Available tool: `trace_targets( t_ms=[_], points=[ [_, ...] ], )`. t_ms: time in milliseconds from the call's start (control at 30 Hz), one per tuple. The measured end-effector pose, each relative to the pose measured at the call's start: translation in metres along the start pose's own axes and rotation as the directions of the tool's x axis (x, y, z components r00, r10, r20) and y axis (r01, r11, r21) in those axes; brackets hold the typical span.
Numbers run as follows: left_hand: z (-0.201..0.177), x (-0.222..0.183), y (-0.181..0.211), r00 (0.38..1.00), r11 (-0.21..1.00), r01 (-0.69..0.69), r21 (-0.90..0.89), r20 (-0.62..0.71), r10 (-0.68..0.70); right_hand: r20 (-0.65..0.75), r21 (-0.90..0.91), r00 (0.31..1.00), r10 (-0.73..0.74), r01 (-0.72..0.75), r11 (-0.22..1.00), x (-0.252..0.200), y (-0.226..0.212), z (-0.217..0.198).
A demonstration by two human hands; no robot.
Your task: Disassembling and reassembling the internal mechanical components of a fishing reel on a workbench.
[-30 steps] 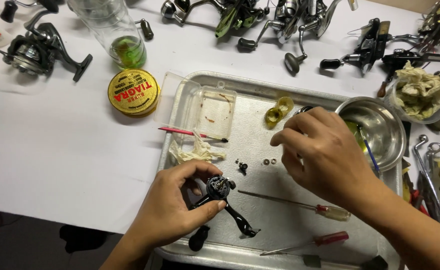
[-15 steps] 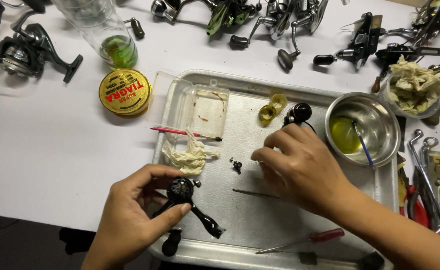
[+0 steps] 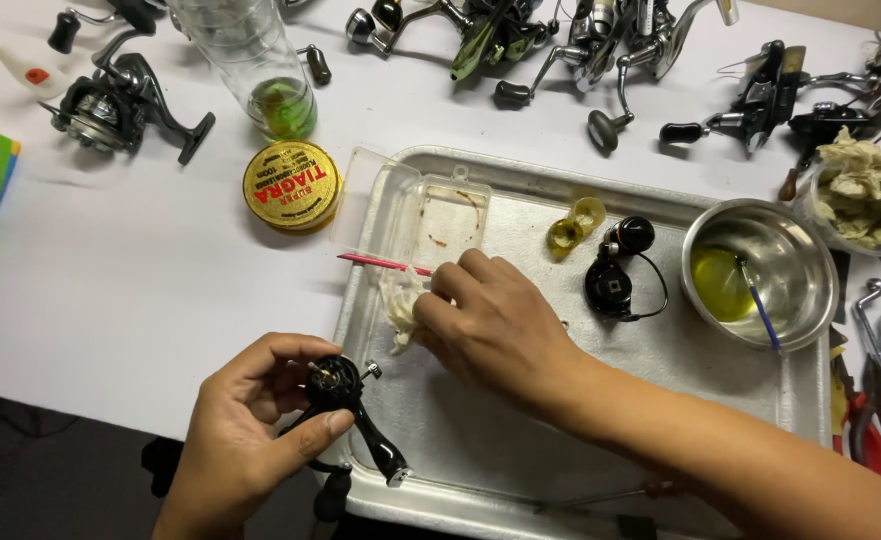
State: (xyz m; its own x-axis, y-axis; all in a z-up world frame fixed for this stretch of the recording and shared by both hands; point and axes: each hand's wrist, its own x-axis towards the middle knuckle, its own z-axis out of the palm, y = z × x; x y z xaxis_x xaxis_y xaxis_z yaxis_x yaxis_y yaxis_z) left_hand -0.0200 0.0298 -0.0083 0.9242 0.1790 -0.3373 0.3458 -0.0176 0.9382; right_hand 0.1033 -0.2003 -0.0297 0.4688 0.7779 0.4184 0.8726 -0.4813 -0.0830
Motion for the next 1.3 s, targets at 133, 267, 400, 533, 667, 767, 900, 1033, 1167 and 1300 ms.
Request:
trace_targets(
  t_ms=[133,267,400,533,667,767,900,1033,1167,1300],
  points=[
    [-0.009,-0.001,-0.003,0.998,0.999,-0.038,-0.036,0.047,0.040,0.056,0.367,0.985,0.164,-0.173,0.914,0.014,0.010,-0.040],
    [-0.005,0.000,-0.004,0.997,0.992,-0.046,-0.114,0.055,0.053,0.093,0.366,0.949,0.301,-0.314,0.876,0.020,0.014,-0.058],
    [0.007,0.001,0.005,0.996,0.998,0.005,-0.062,0.084,0.000,0.237,0.398,0.932,0.276,-0.352,0.847,0.009,0.010,-0.038],
    [0.015,0.003,0.007,0.989,0.997,-0.066,0.031,0.133,0.061,0.225,0.246,0.948,0.227,-0.281,0.928,-0.015,0.020,-0.038],
    [0.023,0.003,0.013,0.980,0.998,-0.038,0.052,0.196,0.027,0.329,0.077,0.920,0.215,-0.253,0.965,-0.038,0.025,-0.042],
    [0.029,0.004,0.014,0.978,0.995,-0.064,0.074,0.201,0.048,0.363,0.052,0.903,0.228,-0.264,0.963,-0.053,0.029,-0.047],
    [0.032,0.006,0.011,0.971,0.975,-0.160,0.156,0.201,0.128,0.276,0.032,0.920,0.279,-0.299,0.954,-0.062,0.032,-0.049],
    [0.033,0.007,0.009,0.976,0.975,-0.139,0.175,0.190,0.105,0.171,0.037,0.947,0.271,-0.281,0.959,-0.056,0.029,-0.043],
    [0.036,0.006,0.015,0.977,0.978,-0.117,0.173,0.195,0.082,0.192,-0.020,0.937,0.292,-0.293,0.956,-0.046,0.023,-0.035],
    [0.040,0.005,0.025,0.972,0.971,-0.103,0.216,0.229,0.052,0.230,-0.078,0.928,0.294,-0.283,0.956,-0.041,0.021,-0.027]
  ],
)
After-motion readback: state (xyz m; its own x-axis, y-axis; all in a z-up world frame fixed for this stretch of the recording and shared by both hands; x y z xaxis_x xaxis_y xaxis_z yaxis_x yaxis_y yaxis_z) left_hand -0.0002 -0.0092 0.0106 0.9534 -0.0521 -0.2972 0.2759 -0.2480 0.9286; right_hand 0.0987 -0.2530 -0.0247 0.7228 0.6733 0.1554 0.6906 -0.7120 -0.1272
